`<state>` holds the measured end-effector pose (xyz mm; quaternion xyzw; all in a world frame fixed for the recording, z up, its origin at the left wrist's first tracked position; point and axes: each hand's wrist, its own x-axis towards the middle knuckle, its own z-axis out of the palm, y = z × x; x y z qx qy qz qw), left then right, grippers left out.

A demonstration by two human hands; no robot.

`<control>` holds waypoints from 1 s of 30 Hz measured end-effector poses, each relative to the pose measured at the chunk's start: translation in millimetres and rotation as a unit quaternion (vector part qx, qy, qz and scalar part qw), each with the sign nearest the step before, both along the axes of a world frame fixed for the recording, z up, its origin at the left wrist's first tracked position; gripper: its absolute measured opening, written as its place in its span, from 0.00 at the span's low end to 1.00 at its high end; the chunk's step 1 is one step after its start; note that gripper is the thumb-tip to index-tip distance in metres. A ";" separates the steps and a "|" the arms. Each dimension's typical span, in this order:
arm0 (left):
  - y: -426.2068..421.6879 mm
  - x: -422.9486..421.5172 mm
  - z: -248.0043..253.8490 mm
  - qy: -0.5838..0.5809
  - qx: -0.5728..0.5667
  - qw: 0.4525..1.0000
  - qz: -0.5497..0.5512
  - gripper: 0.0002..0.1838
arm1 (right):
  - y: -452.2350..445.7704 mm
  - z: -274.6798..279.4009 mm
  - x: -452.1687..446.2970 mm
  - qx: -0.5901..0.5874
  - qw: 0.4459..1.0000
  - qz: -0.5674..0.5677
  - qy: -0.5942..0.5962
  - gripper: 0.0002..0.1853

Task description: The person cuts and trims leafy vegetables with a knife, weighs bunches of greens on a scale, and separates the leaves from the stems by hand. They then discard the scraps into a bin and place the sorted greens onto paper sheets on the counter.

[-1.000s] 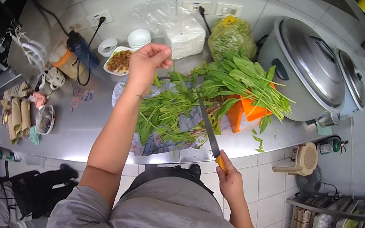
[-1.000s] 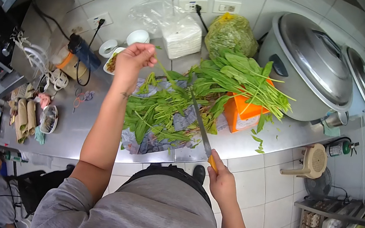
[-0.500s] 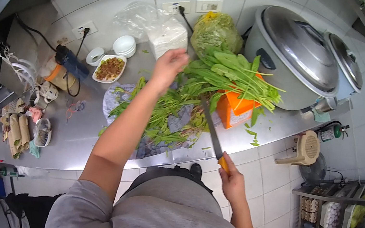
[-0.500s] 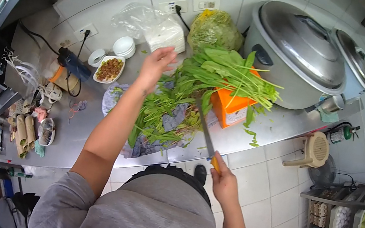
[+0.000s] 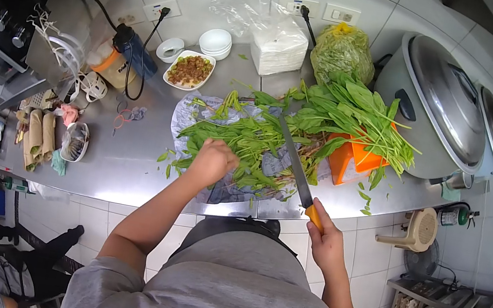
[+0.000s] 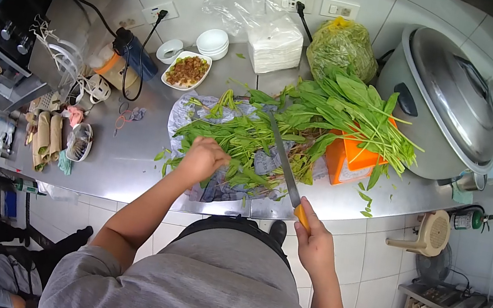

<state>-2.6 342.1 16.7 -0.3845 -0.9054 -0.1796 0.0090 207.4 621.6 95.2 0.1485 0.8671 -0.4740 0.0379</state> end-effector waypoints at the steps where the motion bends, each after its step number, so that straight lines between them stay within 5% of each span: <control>1: 0.5 -6.1 10.7 -0.003 0.018 1.000 0.025 0.05 | -1.4 2.7 -1.9 -0.013 1.000 -0.006 -0.014 0.28; 9: 36.6 -37.6 132.4 -0.031 0.067 0.988 0.137 0.11 | 7.4 -15.3 8.9 0.031 0.998 -0.037 0.045 0.29; 14: 156.1 -61.1 191.1 0.073 0.159 0.983 -0.048 0.12 | 10.2 -21.5 23.0 0.015 0.999 -0.051 0.011 0.29; 21: 272.9 -92.1 184.5 0.018 0.041 0.985 -0.167 0.13 | 12.4 -22.7 36.2 0.000 0.997 -0.083 -0.003 0.29; 23: 265.9 -84.9 197.7 0.008 0.171 0.985 -0.027 0.16 | 13.9 -23.1 40.2 -0.006 0.995 -0.096 0.012 0.29; 26: 240.1 -81.4 220.8 -0.055 0.295 0.954 -0.002 0.19 | 16.6 -23.7 44.7 -0.028 0.993 -0.117 -0.013 0.29; 28: 228.6 -70.4 229.4 -0.325 0.513 0.794 -0.019 0.19 | 19.5 -27.2 43.8 -0.013 0.994 -0.109 0.011 0.29; 30: 235.5 -54.4 218.6 -0.382 0.548 0.745 0.002 0.19 | 21.5 -27.8 42.8 -0.014 0.994 -0.110 0.018 0.29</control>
